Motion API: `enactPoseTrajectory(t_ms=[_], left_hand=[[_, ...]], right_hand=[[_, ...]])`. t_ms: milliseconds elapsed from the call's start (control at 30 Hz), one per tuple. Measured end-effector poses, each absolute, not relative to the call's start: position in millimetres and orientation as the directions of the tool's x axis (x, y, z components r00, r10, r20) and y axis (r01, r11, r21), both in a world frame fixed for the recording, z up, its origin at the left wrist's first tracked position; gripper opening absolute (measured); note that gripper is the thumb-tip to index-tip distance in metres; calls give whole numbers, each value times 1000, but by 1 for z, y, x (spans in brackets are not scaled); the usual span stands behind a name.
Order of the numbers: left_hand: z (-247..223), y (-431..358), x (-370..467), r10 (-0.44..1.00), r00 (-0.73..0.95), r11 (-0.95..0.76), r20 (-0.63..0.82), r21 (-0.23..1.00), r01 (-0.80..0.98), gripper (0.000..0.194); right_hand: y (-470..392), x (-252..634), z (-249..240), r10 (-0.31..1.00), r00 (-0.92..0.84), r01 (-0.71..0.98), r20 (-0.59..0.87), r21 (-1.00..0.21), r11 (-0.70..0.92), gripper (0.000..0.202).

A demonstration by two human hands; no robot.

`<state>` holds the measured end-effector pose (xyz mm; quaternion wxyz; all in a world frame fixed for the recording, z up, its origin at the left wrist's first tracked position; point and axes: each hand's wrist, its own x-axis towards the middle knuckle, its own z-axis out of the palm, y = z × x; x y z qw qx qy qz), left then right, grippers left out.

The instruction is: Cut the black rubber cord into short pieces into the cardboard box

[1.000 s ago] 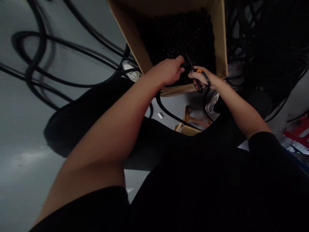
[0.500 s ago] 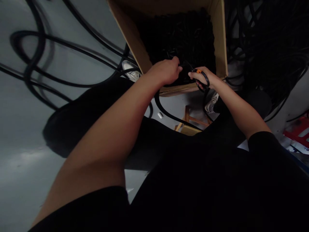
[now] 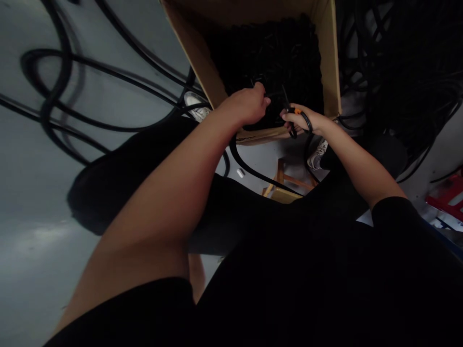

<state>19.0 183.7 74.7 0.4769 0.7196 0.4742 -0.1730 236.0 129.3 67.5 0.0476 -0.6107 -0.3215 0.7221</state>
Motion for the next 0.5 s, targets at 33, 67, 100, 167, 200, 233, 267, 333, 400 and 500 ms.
enactPoseTrajectory(t_ms=[33,67,100,167,200,233,267,333,400,500], left_hand=[[74,183,20,540,435,-66,-721,479,875,69],[73,182,21,558,384,-43,-736,437,899,67],[72,180,22,569,348,-29,-745,405,914,64],[70,177,24,574,329,-23,-750,387,922,59],[69,176,25,573,329,-22,-751,387,922,57],[69,175,26,571,333,-23,-750,391,920,56],[69,174,26,569,339,-25,-749,397,918,56],[71,173,27,566,355,-34,-744,408,912,57],[73,172,28,555,370,-50,-745,414,909,58],[78,173,30,541,384,-80,-748,409,909,57]], right_hand=[[128,236,64,478,-272,301,-835,-546,-782,29],[127,237,60,492,-299,277,-818,-568,-775,30],[126,239,56,500,-328,255,-801,-585,-770,31],[124,241,49,510,-376,220,-773,-610,-761,32],[124,243,46,514,-392,211,-763,-618,-757,31],[123,243,44,516,-401,208,-756,-624,-753,30],[123,244,43,517,-405,210,-754,-627,-750,30],[122,244,43,518,-398,222,-757,-627,-747,29],[122,244,40,522,-388,233,-760,-628,-742,30],[120,245,33,546,-401,252,-736,-662,-706,32]])
